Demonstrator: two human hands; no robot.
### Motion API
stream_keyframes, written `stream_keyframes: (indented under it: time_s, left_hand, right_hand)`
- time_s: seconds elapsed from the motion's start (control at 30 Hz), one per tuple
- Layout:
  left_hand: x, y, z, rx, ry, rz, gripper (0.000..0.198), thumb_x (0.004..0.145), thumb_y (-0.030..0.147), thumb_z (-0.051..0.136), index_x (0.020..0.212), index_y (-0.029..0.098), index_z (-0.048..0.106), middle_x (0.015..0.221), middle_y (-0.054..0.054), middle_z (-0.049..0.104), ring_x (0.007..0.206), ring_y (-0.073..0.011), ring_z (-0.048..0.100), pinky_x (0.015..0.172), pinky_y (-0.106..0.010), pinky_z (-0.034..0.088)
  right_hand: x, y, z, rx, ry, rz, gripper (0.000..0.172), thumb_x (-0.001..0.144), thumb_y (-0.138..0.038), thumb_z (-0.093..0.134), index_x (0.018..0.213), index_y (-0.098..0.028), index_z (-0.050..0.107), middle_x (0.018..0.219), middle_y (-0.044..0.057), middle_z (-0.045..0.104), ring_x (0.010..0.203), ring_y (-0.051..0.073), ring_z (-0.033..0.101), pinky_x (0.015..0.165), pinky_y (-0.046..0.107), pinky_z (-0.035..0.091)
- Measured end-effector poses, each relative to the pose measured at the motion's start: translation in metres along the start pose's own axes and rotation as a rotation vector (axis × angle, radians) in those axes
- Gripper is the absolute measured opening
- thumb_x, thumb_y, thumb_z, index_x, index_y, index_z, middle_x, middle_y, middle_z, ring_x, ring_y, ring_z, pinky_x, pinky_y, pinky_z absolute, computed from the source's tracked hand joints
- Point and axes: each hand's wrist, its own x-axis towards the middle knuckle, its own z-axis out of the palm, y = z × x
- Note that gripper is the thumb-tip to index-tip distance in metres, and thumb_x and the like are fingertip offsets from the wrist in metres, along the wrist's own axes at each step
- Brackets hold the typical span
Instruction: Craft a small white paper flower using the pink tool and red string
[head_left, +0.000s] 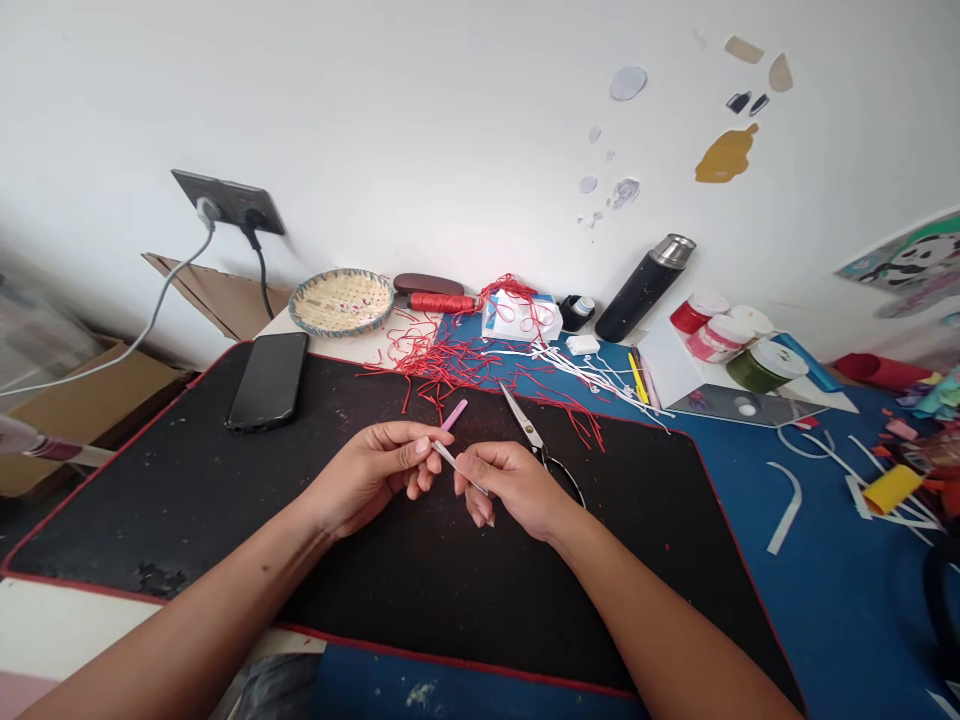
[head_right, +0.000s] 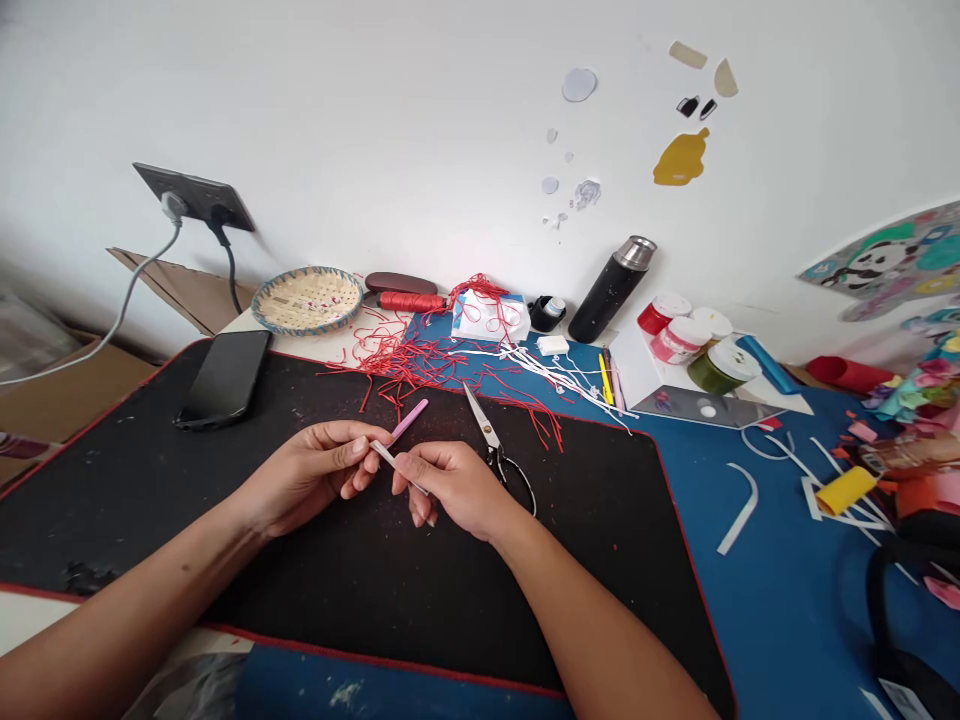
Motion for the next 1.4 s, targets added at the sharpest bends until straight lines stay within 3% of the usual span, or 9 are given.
stream_keyframes:
  time_s: [0.63, 1.4]
  left_hand:
    - [-0.0006, -0.0002, -0.0011, -0.042, -0.031, -0.026, 0.027, 0.069, 0.03, 0.099, 0.084, 0.013, 0.084, 0.065, -0.005, 0.076, 0.052, -0.0097, 0.067, 0.046, -0.013, 0.051]
    - [-0.001, 0.0013, 0.0012, 0.012, 0.032, 0.02, 0.032, 0.064, 0.033, 0.101, 0.076, 0.011, 0.081, 0.06, -0.004, 0.074, 0.047, -0.0096, 0.063, 0.043, -0.014, 0.052]
  right_hand:
    - [-0.0006, -0.0004, -0.0008, -0.021, -0.039, 0.015, 0.048, 0.094, -0.061, 0.068, 0.077, -0.016, 0.067, 0.048, -0.005, 0.054, 0.045, 0.011, 0.055, 0.05, 0.024, 0.041]
    - [-0.001, -0.002, -0.0001, -0.027, -0.028, 0.019, 0.05, 0.093, -0.064, 0.067, 0.08, -0.016, 0.069, 0.049, -0.005, 0.055, 0.046, 0.011, 0.055, 0.049, 0.023, 0.04]
